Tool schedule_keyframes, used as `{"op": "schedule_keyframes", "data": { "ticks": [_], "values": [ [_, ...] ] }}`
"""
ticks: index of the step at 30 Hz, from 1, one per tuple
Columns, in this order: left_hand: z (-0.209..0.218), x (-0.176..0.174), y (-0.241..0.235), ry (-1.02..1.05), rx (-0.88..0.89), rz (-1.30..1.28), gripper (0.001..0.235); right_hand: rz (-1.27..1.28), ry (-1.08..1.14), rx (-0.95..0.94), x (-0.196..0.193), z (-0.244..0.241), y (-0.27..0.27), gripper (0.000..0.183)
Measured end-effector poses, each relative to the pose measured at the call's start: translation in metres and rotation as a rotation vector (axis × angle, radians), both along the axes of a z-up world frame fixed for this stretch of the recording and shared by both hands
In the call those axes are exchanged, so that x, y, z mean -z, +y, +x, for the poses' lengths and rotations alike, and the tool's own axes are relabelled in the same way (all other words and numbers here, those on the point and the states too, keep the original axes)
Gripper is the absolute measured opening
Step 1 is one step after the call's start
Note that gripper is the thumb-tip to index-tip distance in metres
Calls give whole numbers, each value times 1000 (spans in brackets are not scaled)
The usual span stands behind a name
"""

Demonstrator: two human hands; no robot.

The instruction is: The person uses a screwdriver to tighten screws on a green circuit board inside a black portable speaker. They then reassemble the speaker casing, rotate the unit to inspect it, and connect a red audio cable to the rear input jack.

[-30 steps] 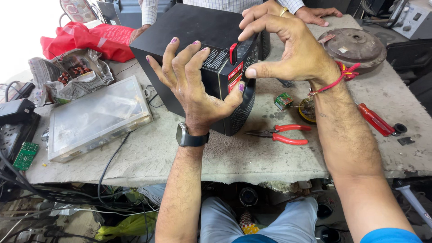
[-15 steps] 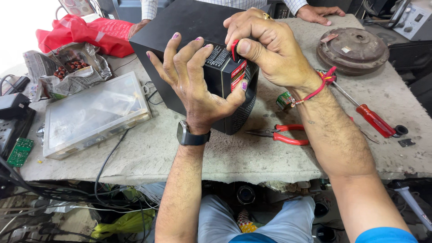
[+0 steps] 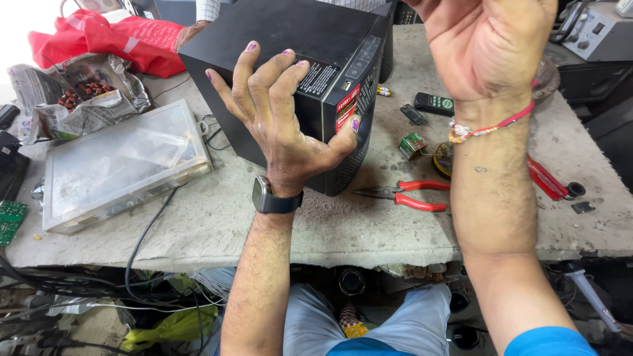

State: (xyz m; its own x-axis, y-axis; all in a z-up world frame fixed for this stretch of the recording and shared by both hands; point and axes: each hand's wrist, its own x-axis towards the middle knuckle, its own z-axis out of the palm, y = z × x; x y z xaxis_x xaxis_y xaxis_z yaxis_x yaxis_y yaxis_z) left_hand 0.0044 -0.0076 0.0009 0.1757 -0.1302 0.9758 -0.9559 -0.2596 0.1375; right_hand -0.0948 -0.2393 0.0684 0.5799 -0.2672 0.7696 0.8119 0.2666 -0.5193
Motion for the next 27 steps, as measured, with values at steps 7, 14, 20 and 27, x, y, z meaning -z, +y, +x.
{"op": "schedule_keyframes", "data": {
  "ticks": [7, 14, 20, 27],
  "values": [
    [0, 0, 0, -3, 2, -9, 72, 363, 269, -156, -7, -11, -32, 21],
    [-1, -1, 1, 5, -3, 0, 72, 73, 291, -51, 3, -1, -31, 23],
    [0, -1, 0, 5, -5, 8, 75, -471, 265, 285, -5, -7, -12, 12],
    [0, -1, -1, 9, -25, 17, 74, -807, 358, 361, -13, -6, -4, 16]
  ]
}}
